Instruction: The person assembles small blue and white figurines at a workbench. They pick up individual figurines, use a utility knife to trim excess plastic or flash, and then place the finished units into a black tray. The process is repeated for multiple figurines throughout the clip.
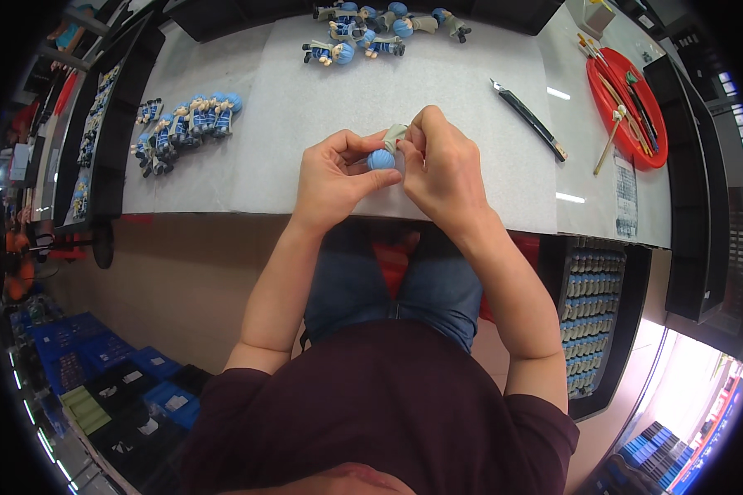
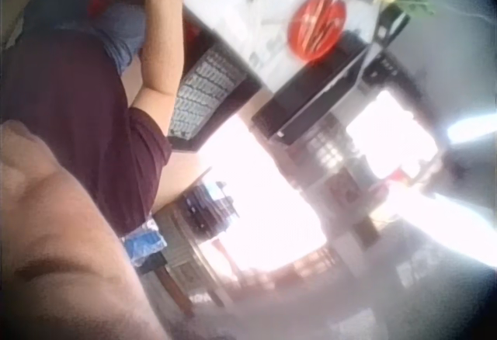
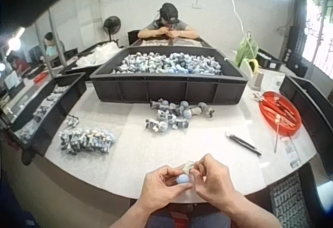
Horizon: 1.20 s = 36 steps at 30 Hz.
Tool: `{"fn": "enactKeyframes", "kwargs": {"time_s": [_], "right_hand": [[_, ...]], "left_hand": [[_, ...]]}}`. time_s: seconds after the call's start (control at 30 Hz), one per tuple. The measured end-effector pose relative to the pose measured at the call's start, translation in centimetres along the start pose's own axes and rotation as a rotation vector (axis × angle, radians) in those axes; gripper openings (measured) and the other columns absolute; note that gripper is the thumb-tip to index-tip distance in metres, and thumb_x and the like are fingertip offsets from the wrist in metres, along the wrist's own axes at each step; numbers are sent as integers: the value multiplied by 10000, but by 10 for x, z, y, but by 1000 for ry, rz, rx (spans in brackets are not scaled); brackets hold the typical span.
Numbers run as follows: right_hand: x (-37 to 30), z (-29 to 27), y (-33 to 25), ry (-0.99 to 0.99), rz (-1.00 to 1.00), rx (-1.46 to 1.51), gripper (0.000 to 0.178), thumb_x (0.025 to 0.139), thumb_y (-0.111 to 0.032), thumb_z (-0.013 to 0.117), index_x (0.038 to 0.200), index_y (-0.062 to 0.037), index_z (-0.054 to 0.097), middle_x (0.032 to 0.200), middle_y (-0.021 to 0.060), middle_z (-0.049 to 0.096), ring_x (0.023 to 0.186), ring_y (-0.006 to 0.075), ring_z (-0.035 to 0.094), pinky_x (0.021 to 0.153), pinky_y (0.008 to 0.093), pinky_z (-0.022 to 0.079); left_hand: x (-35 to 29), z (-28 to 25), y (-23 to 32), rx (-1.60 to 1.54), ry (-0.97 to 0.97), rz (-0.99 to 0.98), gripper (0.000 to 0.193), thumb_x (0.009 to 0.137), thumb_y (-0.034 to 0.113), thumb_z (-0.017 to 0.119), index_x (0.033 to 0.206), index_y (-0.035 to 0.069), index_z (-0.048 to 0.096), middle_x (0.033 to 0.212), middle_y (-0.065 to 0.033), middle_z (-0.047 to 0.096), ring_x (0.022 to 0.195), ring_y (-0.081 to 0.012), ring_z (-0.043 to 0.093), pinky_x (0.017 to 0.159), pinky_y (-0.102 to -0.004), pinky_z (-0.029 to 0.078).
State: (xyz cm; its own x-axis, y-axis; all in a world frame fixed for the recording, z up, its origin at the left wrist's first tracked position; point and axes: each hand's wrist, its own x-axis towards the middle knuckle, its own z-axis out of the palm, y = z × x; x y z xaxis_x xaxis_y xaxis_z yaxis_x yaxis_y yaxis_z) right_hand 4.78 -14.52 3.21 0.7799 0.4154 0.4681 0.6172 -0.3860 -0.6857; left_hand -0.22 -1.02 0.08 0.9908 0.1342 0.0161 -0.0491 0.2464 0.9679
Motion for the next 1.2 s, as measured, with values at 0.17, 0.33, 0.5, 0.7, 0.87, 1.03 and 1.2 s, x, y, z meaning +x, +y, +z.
{"fn": "enactKeyframes", "kwargs": {"time_s": [0.17,0.33,0.5,0.7,0.87,1.03,1.2], "right_hand": [[-3,1,0,-1,-54,-29,201,679,58,601,732,-26,426,632,124,515,591,297,539,517,375,410],[18,-16,26,166,2,-173,208,692,44,620,735,-24,428,611,116,517,551,288,530,509,349,419],[18,-26,49,67,160,-225,191,713,-9,643,752,-17,456,668,97,555,625,252,544,555,340,431],[8,-37,30,165,-14,-348,156,731,-56,646,838,-7,543,779,98,588,786,252,550,663,334,434],[-2,-37,31,144,8,-262,162,737,-60,640,872,-14,565,819,103,604,790,264,549,693,334,434],[3,-34,45,84,-11,-355,135,738,-53,632,870,-31,613,821,98,618,820,266,560,714,325,444],[7,-31,56,59,6,-318,99,727,-22,631,825,-29,646,826,91,631,757,233,588,679,293,457]], "left_hand": [[-2,0,0,-21,5,-1,257,656,-109,679,859,-42,536,1096,-227,538,931,-189,580,820,-279,507],[-2,-2,2,-34,-13,37,268,649,-107,682,864,-21,547,1118,-235,531,943,-187,576,812,-282,500],[-1,-6,7,-115,-73,39,279,649,-108,681,878,-8,555,1141,-229,523,935,-180,577,805,-276,493],[-1,-9,6,-138,-106,57,285,652,-108,676,893,-6,561,1159,-214,518,966,-178,559,825,-279,476],[-2,-7,8,-100,-97,85,289,673,-86,672,930,-13,564,1131,-194,539,959,-171,560,826,-281,476],[-1,-7,10,-96,-90,-18,285,779,-3,613,1054,-32,544,1087,-173,563,949,-175,564,816,-300,493],[0,-6,8,-90,-93,6,310,862,59,518,1155,-39,492,1085,-148,564,967,-188,557,824,-329,498]]}}
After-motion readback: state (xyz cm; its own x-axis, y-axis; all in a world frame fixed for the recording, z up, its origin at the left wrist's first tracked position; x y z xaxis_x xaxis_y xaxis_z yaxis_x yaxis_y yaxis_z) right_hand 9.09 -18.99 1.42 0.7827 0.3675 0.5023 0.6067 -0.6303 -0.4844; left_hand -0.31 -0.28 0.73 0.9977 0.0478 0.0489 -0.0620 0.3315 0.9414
